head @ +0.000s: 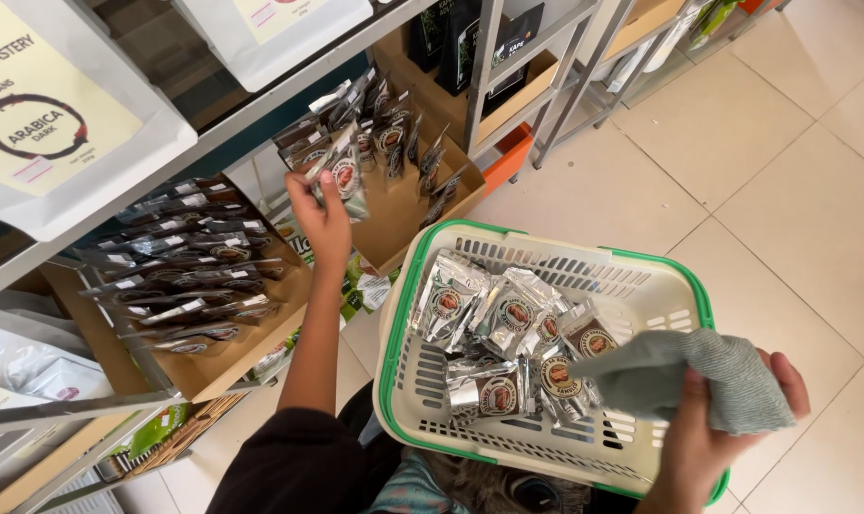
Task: Wiping small coffee packets with a cloth and placing them into a green shopping basket.
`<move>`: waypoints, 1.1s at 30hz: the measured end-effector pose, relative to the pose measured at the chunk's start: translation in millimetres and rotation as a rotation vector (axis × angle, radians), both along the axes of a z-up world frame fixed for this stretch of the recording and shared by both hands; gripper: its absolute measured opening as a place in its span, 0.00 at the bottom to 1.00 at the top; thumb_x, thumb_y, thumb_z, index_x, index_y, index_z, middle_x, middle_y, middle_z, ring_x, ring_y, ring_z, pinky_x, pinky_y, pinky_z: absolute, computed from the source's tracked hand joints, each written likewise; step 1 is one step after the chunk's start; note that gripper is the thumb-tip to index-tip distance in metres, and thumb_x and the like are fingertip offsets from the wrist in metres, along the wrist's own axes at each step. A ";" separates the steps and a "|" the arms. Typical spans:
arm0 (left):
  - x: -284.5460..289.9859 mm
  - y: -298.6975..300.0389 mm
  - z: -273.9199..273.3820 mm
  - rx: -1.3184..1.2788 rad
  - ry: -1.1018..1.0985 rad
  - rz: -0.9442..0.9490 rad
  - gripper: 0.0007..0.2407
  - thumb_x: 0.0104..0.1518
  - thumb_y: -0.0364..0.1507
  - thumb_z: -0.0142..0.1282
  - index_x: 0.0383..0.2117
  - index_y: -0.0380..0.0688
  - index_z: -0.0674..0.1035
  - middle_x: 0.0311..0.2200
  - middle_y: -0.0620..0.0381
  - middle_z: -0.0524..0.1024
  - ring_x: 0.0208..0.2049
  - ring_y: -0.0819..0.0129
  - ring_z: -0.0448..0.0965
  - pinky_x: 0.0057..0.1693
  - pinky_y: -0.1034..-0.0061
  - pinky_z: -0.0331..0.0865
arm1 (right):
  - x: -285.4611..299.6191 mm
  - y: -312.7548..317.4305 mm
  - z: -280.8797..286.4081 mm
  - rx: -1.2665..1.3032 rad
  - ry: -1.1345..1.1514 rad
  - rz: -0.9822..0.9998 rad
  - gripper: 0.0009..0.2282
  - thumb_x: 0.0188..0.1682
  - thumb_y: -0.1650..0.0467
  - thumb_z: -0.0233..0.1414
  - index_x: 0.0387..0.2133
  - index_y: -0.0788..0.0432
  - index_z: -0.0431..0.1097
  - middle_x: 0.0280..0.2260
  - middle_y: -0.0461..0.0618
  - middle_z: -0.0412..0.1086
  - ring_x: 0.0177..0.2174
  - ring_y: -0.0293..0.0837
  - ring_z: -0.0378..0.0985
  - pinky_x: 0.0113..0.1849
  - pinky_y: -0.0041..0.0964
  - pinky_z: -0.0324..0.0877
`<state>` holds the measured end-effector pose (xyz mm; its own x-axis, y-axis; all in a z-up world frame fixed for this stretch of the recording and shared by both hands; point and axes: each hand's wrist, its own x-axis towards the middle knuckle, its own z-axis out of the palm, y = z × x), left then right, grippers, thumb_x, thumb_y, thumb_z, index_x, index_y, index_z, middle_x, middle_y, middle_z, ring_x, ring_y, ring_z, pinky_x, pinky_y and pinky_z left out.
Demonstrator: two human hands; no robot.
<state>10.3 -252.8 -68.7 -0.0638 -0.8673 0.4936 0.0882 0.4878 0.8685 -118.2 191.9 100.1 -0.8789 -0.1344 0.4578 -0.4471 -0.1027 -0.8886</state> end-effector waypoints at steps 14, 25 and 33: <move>33.1 247.7 149.3 0.138 0.147 -0.795 0.07 0.74 0.28 0.37 0.47 0.36 0.60 0.54 0.40 0.72 0.51 0.66 0.73 0.62 0.70 0.66 | 69.1 -83.6 36.9 0.453 0.616 0.021 0.23 0.33 0.79 0.61 0.46 0.54 0.74 0.49 0.55 0.66 0.50 0.54 0.68 0.51 0.47 0.65; 32.3 238.4 157.1 0.223 0.054 -0.919 0.10 0.73 0.31 0.39 0.50 0.34 0.64 0.53 0.39 0.73 0.49 0.64 0.77 0.58 0.70 0.71 | 17.8 -66.4 18.2 0.285 0.313 0.015 0.19 0.43 0.82 0.57 0.49 0.58 0.71 0.49 0.55 0.67 0.51 0.51 0.71 0.54 0.44 0.70; 4.2 248.0 169.1 0.367 0.197 -1.145 0.14 0.72 0.36 0.39 0.54 0.38 0.63 0.63 0.43 0.66 0.66 0.60 0.66 0.71 0.66 0.57 | 64.3 -79.5 19.2 0.131 0.172 0.549 0.20 0.42 0.86 0.52 0.49 0.63 0.66 0.51 0.59 0.64 0.54 0.52 0.69 0.58 0.45 0.64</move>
<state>14.4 -4.8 100.4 -0.8354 -0.4481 0.3182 0.4519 -0.2305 0.8618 -53.9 112.4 119.4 -0.5789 -0.6142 0.5363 -0.4983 -0.2541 -0.8289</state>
